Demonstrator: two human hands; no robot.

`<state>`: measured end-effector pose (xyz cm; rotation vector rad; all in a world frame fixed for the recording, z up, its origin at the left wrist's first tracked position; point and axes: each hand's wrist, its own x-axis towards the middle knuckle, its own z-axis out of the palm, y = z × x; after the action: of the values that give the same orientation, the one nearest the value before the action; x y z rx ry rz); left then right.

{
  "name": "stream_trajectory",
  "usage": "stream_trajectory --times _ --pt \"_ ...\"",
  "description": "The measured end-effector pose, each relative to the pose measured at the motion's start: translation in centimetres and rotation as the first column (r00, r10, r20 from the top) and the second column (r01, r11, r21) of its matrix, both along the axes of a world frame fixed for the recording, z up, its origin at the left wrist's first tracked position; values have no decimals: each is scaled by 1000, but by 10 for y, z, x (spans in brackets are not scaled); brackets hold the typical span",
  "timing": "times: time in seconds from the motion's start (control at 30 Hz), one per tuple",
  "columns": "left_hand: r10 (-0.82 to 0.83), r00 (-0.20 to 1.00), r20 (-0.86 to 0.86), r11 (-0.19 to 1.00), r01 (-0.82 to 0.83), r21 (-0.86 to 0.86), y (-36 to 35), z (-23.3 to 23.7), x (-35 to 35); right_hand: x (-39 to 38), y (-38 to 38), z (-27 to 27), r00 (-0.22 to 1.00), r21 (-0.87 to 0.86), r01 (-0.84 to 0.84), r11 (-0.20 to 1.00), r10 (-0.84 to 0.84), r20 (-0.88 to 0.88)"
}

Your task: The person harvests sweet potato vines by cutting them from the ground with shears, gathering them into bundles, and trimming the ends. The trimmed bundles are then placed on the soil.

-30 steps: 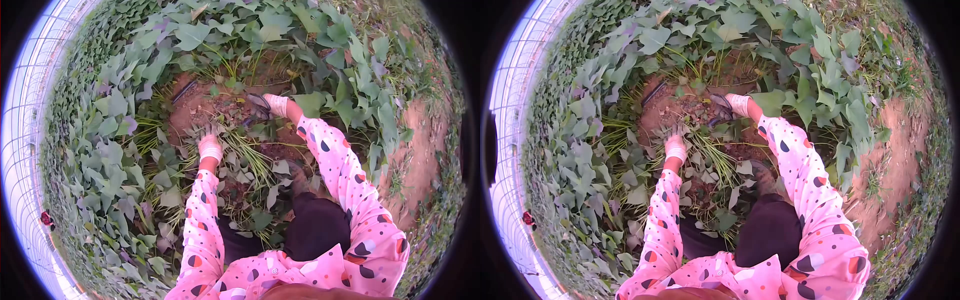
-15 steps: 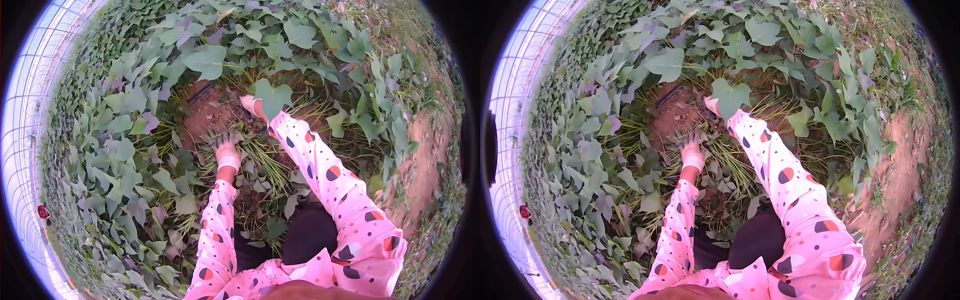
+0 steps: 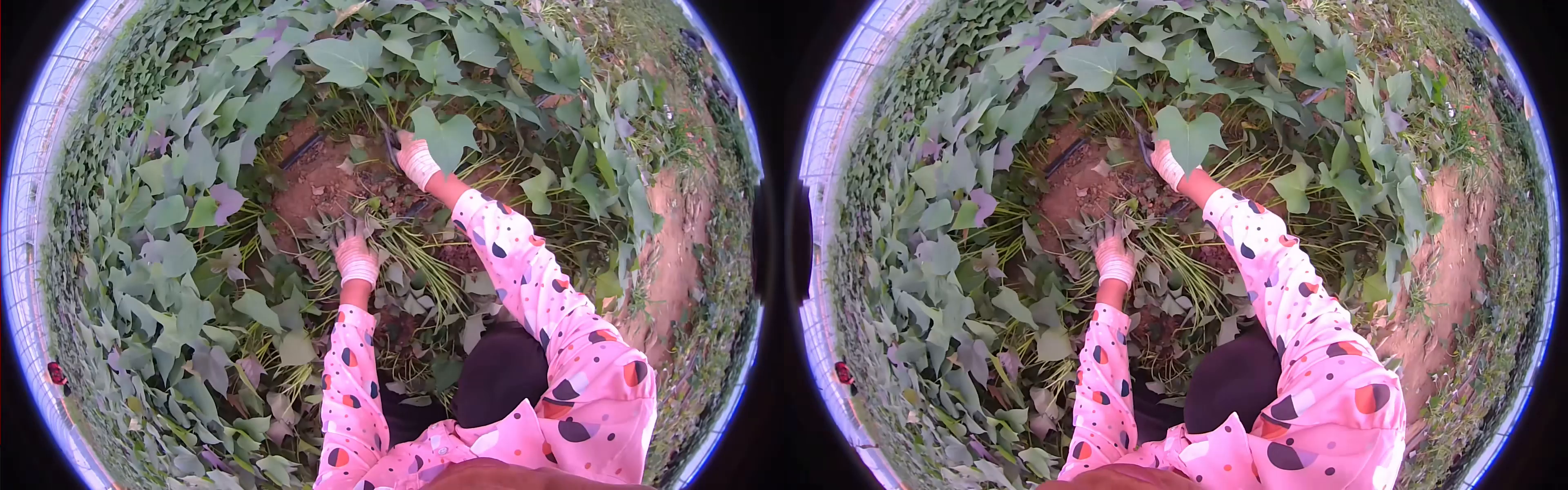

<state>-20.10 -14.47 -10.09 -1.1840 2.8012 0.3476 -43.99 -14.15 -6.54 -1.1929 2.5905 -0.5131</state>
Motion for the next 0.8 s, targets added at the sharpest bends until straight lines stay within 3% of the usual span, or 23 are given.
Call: stream_trajectory --times 0.1,0.23,0.3,0.37,0.43,0.5,0.53,0.57,0.63,0.7,0.77,0.8 --pt "13 1000 1 1000 -13 -4 0 -8 -1 -39 -5 -52 994 20 -60 998 62 -91" --pt "11 998 -65 1000 -10 20 -1 -11 3 -27 1 -19 989 138 -25 990 45 -138" --pt "4 947 -320 999 12 48 0 -21 12 -29 9 -6 993 191 -93 977 105 -50" --pt "133 810 -571 961 35 273 -7 -46 24 -19 31 26 996 101 -90 991 88 21" --pt "476 475 -740 832 30 554 26 19 18 -5 67 73 994 -67 -84 994 88 69" --pt "536 486 -691 806 -50 589 32 31 32 9 107 119 984 -170 -95 981 119 135" --pt "546 416 -727 815 -63 576 55 81 25 20 131 142 974 -216 -156 964 187 129" --pt "713 317 -625 680 -94 727 68 105 19 31 157 165 960 -261 -223 939 259 111" --pt "774 21 -632 618 190 763 120 183 0 64 196 196 939 -248 -269 931 311 149" --pt "608 34 -793 762 252 596 143 199 -9 92 223 203 902 -339 -276 899 364 233" --pt "580 59 -813 794 182 580 157 201 -10 112 243 217 879 -418 -227 879 370 300" --pt "214 330 -919 976 -44 211 171 222 -9 117 252 226 842 -484 -177 857 386 376"
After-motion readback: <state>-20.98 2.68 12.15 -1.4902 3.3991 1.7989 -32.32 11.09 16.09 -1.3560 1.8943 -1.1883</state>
